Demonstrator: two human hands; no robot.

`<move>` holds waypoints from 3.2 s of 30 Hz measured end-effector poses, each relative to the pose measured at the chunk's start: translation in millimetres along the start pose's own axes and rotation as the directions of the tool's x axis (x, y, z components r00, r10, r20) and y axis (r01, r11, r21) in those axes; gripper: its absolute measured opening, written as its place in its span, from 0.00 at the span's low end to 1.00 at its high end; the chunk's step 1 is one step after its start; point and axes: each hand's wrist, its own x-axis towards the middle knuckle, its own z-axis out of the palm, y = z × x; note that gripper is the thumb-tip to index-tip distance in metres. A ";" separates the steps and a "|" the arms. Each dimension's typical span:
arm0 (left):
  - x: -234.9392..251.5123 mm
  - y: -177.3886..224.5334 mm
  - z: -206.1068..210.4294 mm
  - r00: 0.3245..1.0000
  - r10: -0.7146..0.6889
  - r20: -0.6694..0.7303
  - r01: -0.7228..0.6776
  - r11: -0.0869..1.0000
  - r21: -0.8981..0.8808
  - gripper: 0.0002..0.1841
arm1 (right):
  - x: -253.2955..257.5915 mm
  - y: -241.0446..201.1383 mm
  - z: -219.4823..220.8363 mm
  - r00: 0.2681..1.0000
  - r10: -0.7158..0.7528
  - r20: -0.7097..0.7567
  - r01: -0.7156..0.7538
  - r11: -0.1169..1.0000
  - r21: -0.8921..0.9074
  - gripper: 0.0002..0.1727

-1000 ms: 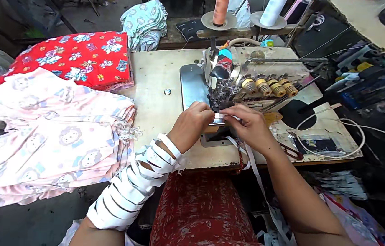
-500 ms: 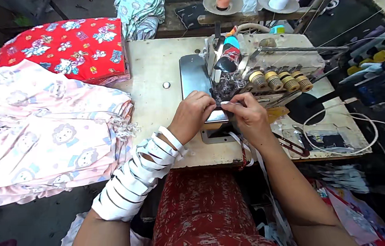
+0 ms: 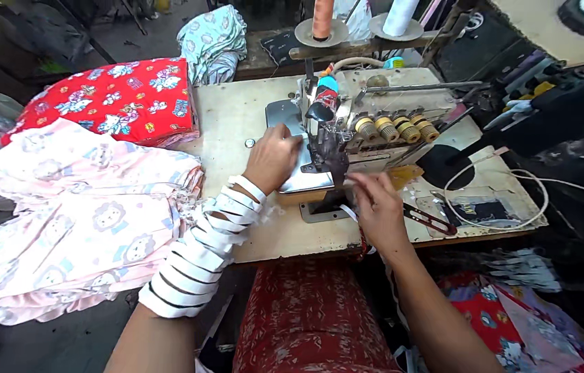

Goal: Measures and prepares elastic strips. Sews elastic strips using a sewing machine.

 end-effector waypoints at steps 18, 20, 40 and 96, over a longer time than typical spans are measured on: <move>-60.2 135.6 3.7 0.998 0.001 -0.064 -0.045 0.722 -0.691 0.08 | -28.5 -20.5 -40.6 0.932 0.299 0.205 -0.328 0.456 0.827 0.09; -88.9 123.3 1.9 0.983 -0.093 -0.161 -0.041 0.735 -0.677 0.08 | -39.4 -29.8 -34.4 0.931 0.310 0.194 -0.327 0.471 0.819 0.08; -229.9 87.3 -66.0 0.955 -0.003 -0.297 -0.297 -0.042 -0.954 0.15 | -111.8 -74.0 -14.6 0.979 -0.062 0.192 -0.040 0.872 0.487 0.22; -275.4 -7.2 59.0 0.811 -0.239 -0.534 0.207 0.971 -0.121 0.14 | -99.8 55.9 -40.9 0.917 0.282 0.283 -0.335 0.928 0.162 0.11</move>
